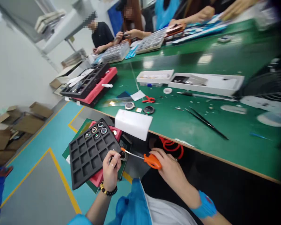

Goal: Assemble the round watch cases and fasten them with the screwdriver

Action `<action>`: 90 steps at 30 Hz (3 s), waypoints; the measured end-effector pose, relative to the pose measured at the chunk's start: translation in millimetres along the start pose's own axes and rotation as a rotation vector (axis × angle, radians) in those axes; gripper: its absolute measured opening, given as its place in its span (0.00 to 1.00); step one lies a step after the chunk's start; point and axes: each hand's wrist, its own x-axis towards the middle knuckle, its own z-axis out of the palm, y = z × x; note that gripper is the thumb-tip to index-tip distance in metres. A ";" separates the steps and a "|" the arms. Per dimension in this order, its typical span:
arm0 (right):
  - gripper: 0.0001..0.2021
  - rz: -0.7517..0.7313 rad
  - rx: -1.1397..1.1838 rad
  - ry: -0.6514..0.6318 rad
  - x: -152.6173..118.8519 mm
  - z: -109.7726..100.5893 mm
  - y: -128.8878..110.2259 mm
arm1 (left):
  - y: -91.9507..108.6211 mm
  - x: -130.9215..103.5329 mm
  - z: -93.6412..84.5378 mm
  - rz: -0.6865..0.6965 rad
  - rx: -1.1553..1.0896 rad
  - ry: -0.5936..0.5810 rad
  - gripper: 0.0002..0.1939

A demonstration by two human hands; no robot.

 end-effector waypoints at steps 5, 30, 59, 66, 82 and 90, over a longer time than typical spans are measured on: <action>0.30 -0.403 0.057 0.046 78.6 8.4 -125.8 | 31.4 -7.9 -68.7 0.263 -0.042 0.434 0.14; 0.07 -0.160 0.633 0.305 74.9 -40.6 -106.7 | 3.5 22.1 -1.5 -0.186 -0.441 -0.272 0.22; 0.10 -0.023 0.520 0.589 -26.2 -101.7 -40.4 | -11.9 -48.2 126.3 -0.337 0.043 -0.507 0.20; 0.10 -0.023 0.524 0.577 -29.8 -95.6 -40.6 | -15.8 -48.4 121.0 -0.316 0.055 -0.533 0.20; 0.08 0.001 0.669 0.481 -17.7 -74.4 -44.5 | -29.7 -42.4 98.3 -0.304 0.049 -0.451 0.21; 0.07 0.101 0.701 0.523 -17.2 -59.9 -52.9 | -31.2 -42.9 99.4 -0.252 0.130 -0.404 0.21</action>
